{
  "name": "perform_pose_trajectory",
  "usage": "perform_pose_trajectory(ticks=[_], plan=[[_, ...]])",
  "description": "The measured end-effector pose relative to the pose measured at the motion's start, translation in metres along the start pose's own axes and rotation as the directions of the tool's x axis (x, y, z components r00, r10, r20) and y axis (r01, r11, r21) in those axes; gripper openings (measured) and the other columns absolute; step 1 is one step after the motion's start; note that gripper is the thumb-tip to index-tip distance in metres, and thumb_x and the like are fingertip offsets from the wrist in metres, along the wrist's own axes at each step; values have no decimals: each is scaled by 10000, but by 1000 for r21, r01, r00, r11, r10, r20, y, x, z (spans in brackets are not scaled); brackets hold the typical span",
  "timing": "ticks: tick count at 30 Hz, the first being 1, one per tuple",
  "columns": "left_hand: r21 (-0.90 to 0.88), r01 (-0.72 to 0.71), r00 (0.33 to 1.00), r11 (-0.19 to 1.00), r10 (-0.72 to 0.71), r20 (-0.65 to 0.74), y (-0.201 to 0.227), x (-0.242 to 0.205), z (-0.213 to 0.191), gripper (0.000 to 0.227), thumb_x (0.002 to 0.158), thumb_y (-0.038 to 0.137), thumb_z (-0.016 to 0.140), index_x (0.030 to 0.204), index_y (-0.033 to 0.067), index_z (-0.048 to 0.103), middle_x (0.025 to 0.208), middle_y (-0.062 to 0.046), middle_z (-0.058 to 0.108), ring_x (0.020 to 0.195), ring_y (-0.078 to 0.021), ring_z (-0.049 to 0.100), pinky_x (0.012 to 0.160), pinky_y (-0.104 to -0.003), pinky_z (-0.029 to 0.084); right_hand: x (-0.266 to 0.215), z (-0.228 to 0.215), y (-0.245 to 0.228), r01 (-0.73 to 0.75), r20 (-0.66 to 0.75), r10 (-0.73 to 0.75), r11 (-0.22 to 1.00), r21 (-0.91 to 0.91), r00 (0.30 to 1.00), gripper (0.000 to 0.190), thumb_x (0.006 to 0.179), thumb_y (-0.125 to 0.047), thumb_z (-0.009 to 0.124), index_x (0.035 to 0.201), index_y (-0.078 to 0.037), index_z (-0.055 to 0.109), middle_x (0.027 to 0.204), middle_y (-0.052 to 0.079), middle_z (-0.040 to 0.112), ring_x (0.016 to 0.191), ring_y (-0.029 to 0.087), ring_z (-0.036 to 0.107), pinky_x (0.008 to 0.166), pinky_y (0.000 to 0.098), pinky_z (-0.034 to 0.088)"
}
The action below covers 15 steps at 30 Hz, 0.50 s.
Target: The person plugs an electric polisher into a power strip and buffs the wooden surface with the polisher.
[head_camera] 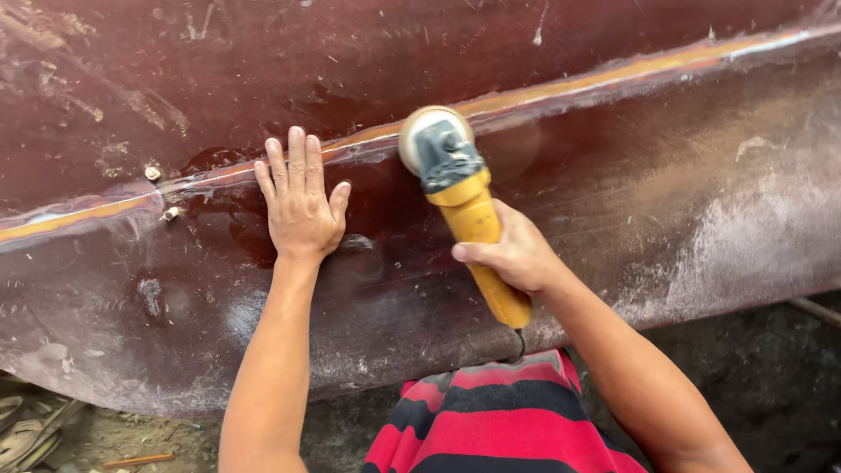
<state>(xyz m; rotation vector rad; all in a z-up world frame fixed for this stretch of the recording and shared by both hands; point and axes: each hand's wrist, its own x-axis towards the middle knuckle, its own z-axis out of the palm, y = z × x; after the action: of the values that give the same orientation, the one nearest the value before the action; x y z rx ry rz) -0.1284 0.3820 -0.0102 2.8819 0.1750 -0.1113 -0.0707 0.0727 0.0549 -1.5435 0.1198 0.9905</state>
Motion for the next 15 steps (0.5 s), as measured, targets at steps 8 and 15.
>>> perform_pose_trajectory(ticks=[8, 15], plan=[[40, 136, 991, 990, -135, -23, 3, -3, 0, 793, 1089, 506, 440, 1644, -39, 289, 1729, -234, 156, 1594, -472, 93, 1279, -626, 66, -20, -29, 2, -12, -148, 35, 989, 148, 988, 508, 749, -213, 813, 1182, -42, 611, 953, 58, 673, 795, 166, 674, 732, 348, 579], [54, 485, 875, 873, -485, -12, 25, 23, -12, 915, 1091, 617, 419, 1659, -15, 79, 1717, -262, 4, 1583, -477, -10, 1267, -630, 24, -37, -120, 14, 22, -378, 101, 951, 308, 920, 424, 813, -217, 735, 1161, -33, 577, 881, 108, 683, 719, 224, 693, 661, 414, 607]])
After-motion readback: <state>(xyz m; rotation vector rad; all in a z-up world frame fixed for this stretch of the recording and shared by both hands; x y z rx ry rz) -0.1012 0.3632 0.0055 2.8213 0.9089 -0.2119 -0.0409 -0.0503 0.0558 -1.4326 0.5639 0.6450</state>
